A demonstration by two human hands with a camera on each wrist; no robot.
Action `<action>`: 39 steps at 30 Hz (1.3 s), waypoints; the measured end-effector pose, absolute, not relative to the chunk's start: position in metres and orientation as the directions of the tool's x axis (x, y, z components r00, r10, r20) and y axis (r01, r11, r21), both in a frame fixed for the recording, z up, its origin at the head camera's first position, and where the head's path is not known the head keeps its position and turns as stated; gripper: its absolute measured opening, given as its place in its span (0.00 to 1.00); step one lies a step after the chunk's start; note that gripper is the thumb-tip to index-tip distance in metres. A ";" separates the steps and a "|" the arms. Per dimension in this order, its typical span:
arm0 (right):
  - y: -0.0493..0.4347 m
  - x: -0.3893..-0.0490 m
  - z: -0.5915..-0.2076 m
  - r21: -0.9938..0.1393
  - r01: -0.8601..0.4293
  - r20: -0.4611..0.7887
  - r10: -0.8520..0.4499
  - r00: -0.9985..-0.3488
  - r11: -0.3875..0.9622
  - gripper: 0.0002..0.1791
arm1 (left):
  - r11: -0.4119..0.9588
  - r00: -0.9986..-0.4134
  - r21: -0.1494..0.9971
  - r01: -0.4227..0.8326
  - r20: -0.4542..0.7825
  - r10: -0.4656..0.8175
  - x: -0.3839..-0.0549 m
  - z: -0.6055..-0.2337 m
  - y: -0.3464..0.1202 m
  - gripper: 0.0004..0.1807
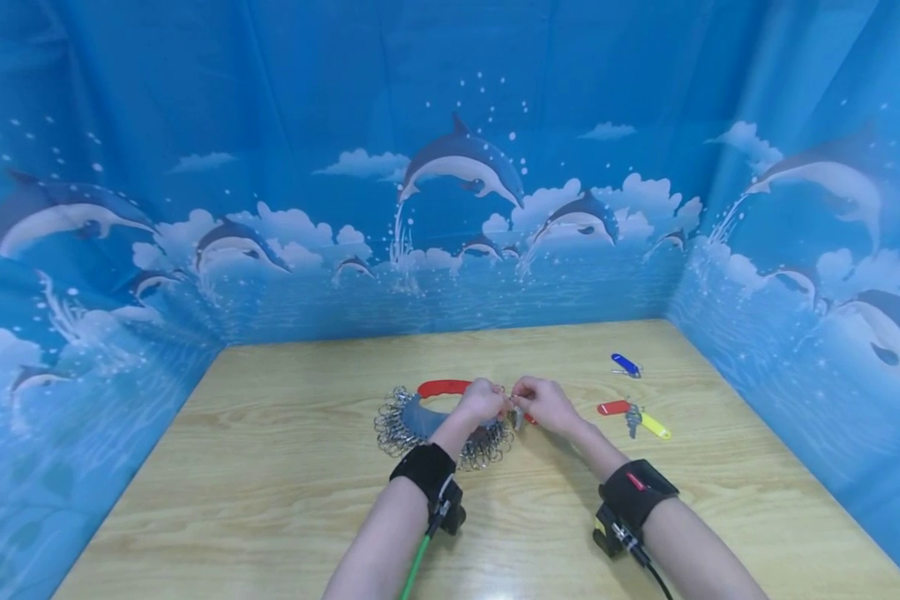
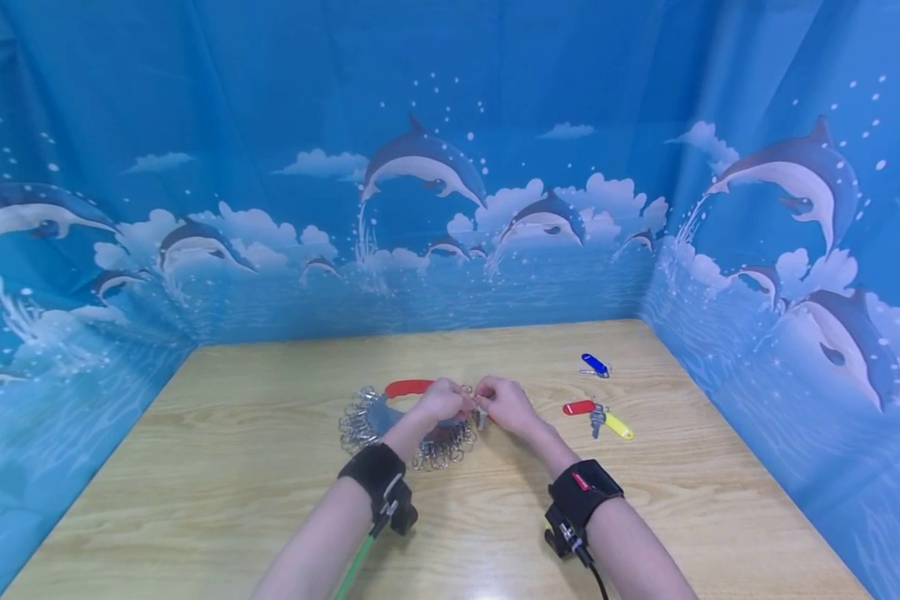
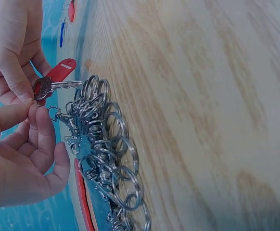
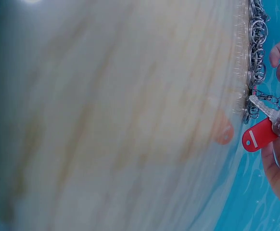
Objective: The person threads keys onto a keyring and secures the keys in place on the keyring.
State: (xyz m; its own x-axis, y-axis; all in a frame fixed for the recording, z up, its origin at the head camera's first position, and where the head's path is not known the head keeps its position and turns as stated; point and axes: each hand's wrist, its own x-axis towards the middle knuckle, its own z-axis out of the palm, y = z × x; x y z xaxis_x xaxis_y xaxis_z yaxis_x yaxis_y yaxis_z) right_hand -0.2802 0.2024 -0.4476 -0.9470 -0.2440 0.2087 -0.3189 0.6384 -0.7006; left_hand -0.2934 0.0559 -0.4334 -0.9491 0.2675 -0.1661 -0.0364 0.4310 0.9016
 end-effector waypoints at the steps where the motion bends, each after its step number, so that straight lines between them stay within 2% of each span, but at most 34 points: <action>1: 0.202 -0.280 -0.447 -0.703 -0.316 0.206 -0.244 -0.948 0.637 0.03 | 0.428 -0.951 0.903 -0.042 -0.168 0.261 -0.294 -0.434 0.056 0.13; 18: 0.204 -0.281 -0.451 -0.693 -0.357 0.234 -0.274 -0.933 0.626 0.02 | 0.381 -0.948 0.918 -0.113 -0.215 0.237 -0.293 -0.435 0.055 0.13; 21: 0.206 -0.281 -0.452 -0.715 -0.340 0.229 -0.255 -0.940 0.610 0.03 | 0.439 -0.954 0.897 -0.046 -0.171 0.248 -0.292 -0.439 0.055 0.18; 25: 0.209 -0.282 -0.454 -0.749 -0.287 0.200 -0.209 -0.957 0.597 0.02 | 0.594 -0.946 0.792 0.139 -0.072 0.317 -0.291 -0.444 0.057 0.25; 29: 0.212 -0.284 -0.454 -0.770 -0.205 0.149 -0.141 -0.979 0.604 0.03 | 0.646 -0.932 0.716 0.265 0.019 0.361 -0.291 -0.448 0.058 0.24; 33: 0.211 -0.284 -0.452 -0.777 -0.170 0.125 -0.117 -0.985 0.606 0.03 | 0.661 -0.939 0.698 0.276 0.048 0.341 -0.291 -0.447 0.059 0.21; 39: 0.207 -0.285 -0.449 -0.774 -0.168 0.125 -0.113 -0.986 0.610 0.03 | 0.652 -0.952 0.731 0.200 -0.012 0.305 -0.293 -0.441 0.059 0.18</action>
State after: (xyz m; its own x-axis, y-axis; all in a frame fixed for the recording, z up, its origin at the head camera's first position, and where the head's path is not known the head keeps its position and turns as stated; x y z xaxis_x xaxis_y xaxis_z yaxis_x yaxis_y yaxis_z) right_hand -0.2853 0.2072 -0.4494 -0.9858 -0.1129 0.1246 -0.1677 0.6104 -0.7741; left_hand -0.2933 0.0587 -0.4407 -0.9524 0.3047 -0.0119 0.1996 0.6523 0.7312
